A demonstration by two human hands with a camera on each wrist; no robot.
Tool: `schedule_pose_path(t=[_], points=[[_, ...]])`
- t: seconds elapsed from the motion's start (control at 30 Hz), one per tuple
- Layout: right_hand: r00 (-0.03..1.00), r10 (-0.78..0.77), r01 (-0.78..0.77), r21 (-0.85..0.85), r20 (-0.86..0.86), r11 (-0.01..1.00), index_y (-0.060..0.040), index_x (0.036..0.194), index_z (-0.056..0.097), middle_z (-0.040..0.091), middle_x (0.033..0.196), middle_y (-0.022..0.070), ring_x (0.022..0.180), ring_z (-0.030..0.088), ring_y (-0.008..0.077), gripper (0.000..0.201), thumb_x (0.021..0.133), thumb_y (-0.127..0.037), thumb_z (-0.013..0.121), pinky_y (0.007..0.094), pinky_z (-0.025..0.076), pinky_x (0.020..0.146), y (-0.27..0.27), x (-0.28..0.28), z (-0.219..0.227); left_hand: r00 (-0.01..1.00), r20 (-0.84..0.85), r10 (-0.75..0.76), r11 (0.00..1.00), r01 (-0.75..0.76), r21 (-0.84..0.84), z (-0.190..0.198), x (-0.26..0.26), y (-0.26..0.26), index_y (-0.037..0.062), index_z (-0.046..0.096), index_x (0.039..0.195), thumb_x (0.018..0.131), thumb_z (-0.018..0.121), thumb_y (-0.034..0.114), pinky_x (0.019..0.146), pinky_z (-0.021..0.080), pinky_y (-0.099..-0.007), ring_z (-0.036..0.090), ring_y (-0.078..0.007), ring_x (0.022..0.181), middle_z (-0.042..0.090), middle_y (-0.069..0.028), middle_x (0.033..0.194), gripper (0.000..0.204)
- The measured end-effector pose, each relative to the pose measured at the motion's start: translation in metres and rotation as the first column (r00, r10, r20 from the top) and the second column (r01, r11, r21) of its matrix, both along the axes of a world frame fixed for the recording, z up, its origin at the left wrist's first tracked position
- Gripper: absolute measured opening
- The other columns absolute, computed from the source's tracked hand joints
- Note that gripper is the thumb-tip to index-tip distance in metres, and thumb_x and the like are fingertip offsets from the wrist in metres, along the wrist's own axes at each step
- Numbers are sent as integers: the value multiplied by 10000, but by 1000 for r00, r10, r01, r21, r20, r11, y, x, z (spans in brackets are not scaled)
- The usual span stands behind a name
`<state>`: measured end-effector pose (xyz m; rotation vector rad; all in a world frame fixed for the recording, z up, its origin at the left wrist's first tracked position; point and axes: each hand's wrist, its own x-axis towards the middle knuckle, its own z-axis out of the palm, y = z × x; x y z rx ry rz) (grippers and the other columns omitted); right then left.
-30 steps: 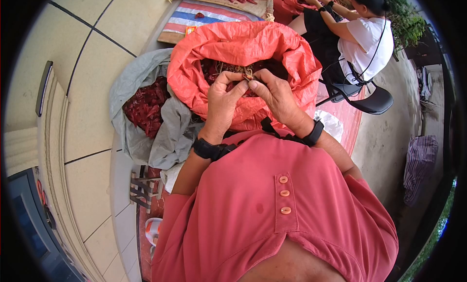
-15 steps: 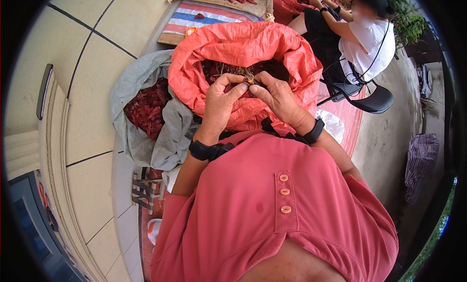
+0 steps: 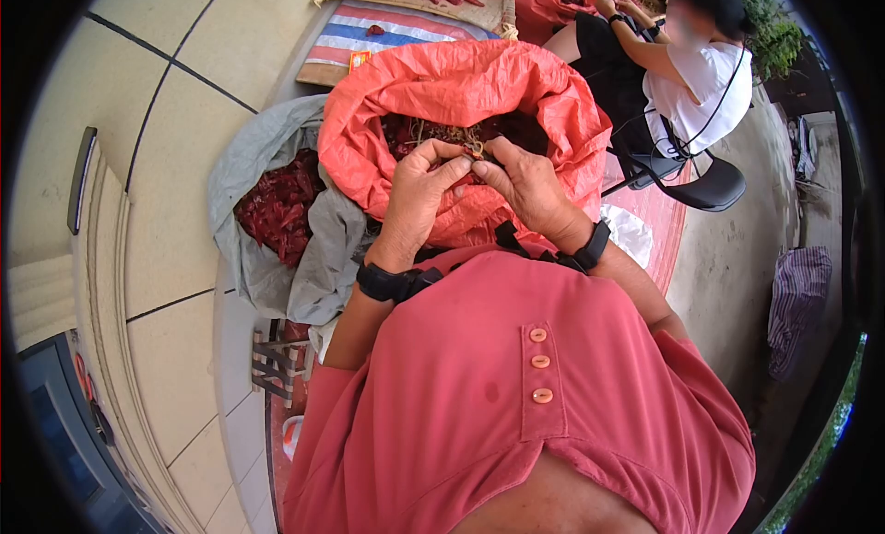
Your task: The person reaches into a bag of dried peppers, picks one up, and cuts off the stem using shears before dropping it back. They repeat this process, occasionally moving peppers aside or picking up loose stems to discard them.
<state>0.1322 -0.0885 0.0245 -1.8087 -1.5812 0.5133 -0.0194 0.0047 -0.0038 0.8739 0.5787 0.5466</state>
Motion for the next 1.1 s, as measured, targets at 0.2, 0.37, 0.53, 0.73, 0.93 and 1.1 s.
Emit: schedule_pose_path(t=[0.2,0.37,0.53,0.73,0.93,1.1], points=[[1000,9,-10,-6,-30,1000,-47,984,532,596,829,178,782,603,377,272,951,-317,536,445,476,648,2,0,-4,995,91,-45,997,50,-55,-10,2,5,63,608,988,899,629,89,637,486,-185,592,-53,788,644,2,915,96],[952,64,-79,-36,-301,996,-39,948,532,523,750,148,652,534,300,289,988,-322,486,382,441,597,0,3,-13,969,201,-146,975,175,-134,-20,2,15,51,601,976,895,632,87,592,475,-189,562,-56,705,629,-11,869,95],[568,-70,-221,-234,-820,947,-40,884,508,384,674,14,595,375,115,318,1011,-326,453,277,335,527,-7,5,-15,920,188,-343,904,378,-202,-20,-6,32,46,588,986,886,636,89,586,459,-205,536,-76,658,613,-24,846,119],[727,39,-191,-147,-685,970,-74,858,516,327,631,-50,547,287,56,366,1009,-395,430,224,248,484,-8,-3,-9,866,211,-453,824,498,-272,-11,-10,38,58,585,976,878,617,109,577,399,-228,455,-88,627,549,-1,781,115],[354,-62,-421,-218,-933,880,-91,868,509,290,587,-71,458,234,43,364,1001,-421,428,215,191,411,-10,6,-5,808,241,-538,752,589,-295,-10,-15,40,63,572,964,865,614,100,562,374,-229,428,-82,611,537,4,767,113],[-29,-132,-338,-115,-991,934,-107,836,474,276,577,-73,433,207,41,378,998,-443,410,211,171,389,-10,7,-18,711,379,-592,650,699,-298,-16,-21,37,69,569,944,863,619,90,561,396,-232,462,-80,616,542,10,764,98]])
